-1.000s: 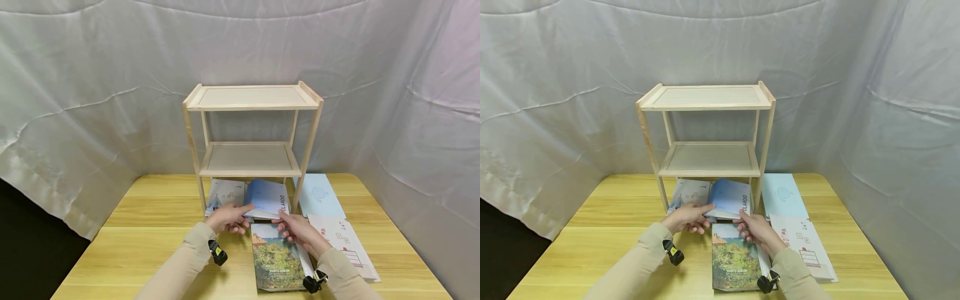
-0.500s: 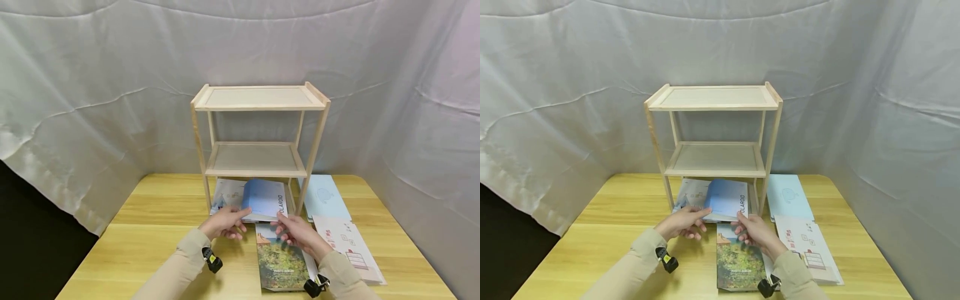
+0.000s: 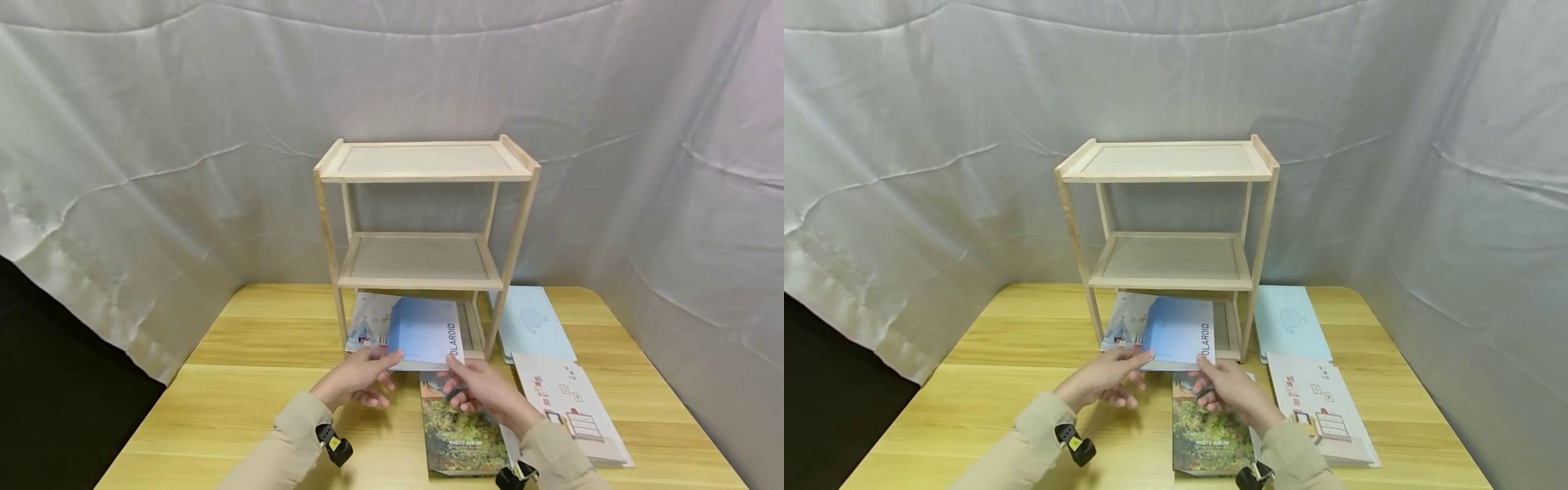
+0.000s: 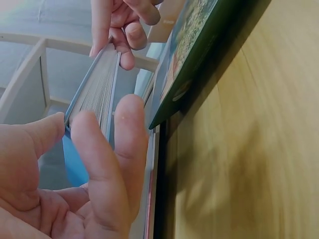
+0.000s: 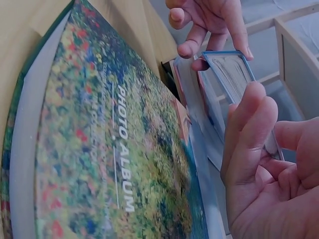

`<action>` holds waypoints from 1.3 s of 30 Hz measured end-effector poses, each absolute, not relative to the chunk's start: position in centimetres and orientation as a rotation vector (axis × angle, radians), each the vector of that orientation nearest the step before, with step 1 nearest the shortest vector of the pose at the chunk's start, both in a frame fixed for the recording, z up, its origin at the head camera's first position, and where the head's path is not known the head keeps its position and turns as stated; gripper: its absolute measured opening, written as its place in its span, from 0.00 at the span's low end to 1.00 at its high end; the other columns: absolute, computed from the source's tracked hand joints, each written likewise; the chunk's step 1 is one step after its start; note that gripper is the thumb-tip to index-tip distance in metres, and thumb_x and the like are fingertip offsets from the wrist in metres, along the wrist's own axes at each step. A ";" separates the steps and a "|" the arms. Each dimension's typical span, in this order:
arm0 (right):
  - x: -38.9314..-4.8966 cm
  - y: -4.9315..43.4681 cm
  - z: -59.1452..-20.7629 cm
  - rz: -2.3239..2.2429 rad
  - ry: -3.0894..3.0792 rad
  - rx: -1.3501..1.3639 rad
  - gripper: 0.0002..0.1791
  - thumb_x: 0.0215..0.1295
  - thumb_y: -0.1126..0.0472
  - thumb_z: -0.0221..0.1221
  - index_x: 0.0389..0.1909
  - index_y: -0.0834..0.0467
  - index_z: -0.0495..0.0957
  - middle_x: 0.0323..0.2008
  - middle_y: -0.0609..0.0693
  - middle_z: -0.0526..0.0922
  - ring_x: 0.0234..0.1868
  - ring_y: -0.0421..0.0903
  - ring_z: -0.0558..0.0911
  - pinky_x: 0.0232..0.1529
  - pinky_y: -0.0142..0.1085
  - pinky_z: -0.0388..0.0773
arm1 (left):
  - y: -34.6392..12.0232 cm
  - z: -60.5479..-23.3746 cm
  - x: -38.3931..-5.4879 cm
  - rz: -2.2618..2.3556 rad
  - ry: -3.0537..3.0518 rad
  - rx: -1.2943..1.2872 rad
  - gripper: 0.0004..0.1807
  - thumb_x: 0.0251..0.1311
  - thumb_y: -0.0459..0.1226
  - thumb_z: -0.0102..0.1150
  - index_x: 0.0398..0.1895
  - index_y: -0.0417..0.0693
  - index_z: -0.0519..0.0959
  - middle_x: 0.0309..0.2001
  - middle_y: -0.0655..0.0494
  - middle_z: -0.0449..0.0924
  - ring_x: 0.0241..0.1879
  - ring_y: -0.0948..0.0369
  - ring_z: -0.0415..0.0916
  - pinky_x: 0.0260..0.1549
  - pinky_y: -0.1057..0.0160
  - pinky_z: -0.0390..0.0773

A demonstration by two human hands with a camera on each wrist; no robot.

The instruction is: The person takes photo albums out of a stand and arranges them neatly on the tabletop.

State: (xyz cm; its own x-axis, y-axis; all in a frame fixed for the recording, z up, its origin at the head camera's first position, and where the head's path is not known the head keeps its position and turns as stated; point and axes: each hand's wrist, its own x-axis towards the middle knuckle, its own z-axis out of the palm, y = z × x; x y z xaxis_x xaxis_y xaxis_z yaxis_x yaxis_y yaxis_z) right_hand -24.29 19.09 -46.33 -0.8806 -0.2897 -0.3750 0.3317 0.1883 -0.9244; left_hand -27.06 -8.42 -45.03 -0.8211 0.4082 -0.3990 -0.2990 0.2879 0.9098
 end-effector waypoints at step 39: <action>-20.0 16.5 -45.6 -1.590 1.928 -0.181 0.36 0.85 0.38 0.48 0.59 0.70 0.81 0.34 0.50 0.89 0.22 0.36 0.86 0.20 0.26 0.79 | -12.8 -47.0 -20.9 1.620 2.001 0.081 0.35 0.76 0.63 0.55 0.53 0.35 0.77 0.46 0.43 0.83 0.21 0.63 0.82 0.18 0.72 0.80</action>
State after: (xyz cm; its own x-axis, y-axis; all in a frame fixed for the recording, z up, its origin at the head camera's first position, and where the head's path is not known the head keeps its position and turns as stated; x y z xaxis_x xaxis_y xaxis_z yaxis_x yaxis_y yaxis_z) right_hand -20.05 16.46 -45.63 -0.7950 -0.4774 -0.3742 0.2765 0.2639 -0.9241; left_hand -20.85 -12.79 -47.00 -0.8425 0.3821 -0.3798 -0.2918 0.2690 0.9179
